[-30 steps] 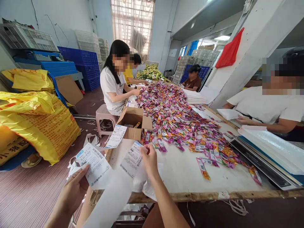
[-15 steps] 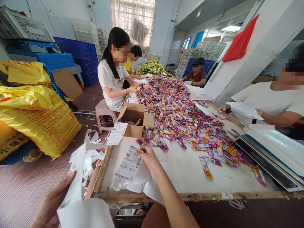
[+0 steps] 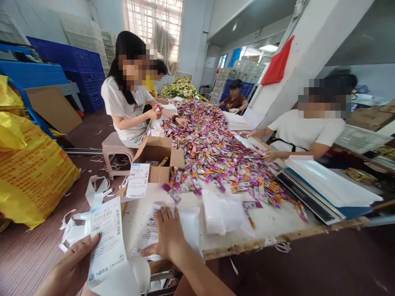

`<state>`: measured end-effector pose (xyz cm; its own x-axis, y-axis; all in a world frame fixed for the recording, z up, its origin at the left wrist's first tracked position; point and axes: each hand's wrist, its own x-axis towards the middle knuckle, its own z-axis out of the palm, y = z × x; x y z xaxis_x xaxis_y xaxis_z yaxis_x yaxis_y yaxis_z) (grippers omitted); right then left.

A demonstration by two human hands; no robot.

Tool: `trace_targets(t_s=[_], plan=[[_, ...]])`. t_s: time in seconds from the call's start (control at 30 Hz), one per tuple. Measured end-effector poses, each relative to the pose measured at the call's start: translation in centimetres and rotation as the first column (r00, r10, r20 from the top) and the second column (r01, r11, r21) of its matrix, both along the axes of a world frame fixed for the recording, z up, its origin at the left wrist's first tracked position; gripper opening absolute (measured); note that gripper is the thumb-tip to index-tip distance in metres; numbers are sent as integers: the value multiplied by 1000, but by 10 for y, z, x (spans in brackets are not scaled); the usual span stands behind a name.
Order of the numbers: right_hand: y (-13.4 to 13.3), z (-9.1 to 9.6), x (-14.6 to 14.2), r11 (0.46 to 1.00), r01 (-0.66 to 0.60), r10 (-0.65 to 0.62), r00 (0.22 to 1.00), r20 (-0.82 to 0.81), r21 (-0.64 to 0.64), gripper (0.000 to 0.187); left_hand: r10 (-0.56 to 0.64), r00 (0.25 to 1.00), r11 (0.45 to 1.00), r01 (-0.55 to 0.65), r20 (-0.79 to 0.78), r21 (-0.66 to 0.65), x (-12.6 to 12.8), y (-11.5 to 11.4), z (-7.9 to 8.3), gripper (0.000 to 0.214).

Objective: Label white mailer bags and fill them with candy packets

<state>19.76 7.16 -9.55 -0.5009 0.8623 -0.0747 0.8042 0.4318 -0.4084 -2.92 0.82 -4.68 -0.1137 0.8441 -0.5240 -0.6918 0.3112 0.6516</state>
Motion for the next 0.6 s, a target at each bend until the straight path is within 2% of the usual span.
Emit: trace_targets(t_s=[0.03, 0.07, 0.1, 0.13, 0.17, 0.2, 0.23, 0.27, 0.3, 0.33, 0.4, 0.5, 0.57, 0.6], plan=[[2, 1, 11, 999, 31, -28, 997, -71, 39, 89, -21, 1000, 1000, 21, -16, 3, 1, 1, 1, 27], [4, 1, 28, 987, 117, -98, 981, -165, 109, 74, -43, 998, 999, 43, -43, -1, 1, 1, 1, 27], [7, 2, 49, 946, 262, -208, 941, -265, 189, 62, -67, 995, 998, 66, -71, -9, 0, 2, 1, 26], [11, 2, 74, 856, 449, -350, 867, -355, 255, 55, -88, 992, 996, 86, -92, -19, -1, 2, -1, 24], [15, 2, 102, 715, 636, -498, 754, -428, 289, 56, -103, 989, 994, 100, -103, -32, -1, 2, -3, 24], [20, 2, 130, 563, 775, -630, 628, -457, 287, 63, -113, 988, 993, 110, -106, -41, -1, 2, -5, 24], [25, 2, 158, 435, 869, -742, 494, -454, 235, 73, -125, 987, 992, 121, -103, -43, 0, 2, -8, 25], [29, 2, 182, 351, 927, -823, 371, -430, 130, 83, -144, 985, 989, 141, -96, -40, 2, 3, -10, 25], [33, 3, 202, 303, 953, -874, 281, -397, 7, 89, -165, 982, 986, 162, -97, -33, 4, 3, -12, 26], [35, 3, 217, 286, 951, -900, 224, -375, -118, 88, -180, 977, 984, 178, -112, -27, 8, 4, -12, 27], [35, 5, 234, 319, 899, -900, 190, -391, -298, 70, -193, 967, 981, 195, -168, -5, 15, 4, -11, 27], [22, 9, 235, 383, 850, -858, 183, -480, -362, 49, -179, 951, 981, 191, -250, 24, 21, 2, -4, 25], [8, 11, 234, 396, 823, -831, 133, -540, -407, 43, -181, 954, 981, 194, -240, 32, 20, -1, 1, 30], [0, 11, 234, 401, 807, -804, 84, -589, -433, 41, -174, 958, 981, 188, -229, 40, 20, -2, 3, 32]])
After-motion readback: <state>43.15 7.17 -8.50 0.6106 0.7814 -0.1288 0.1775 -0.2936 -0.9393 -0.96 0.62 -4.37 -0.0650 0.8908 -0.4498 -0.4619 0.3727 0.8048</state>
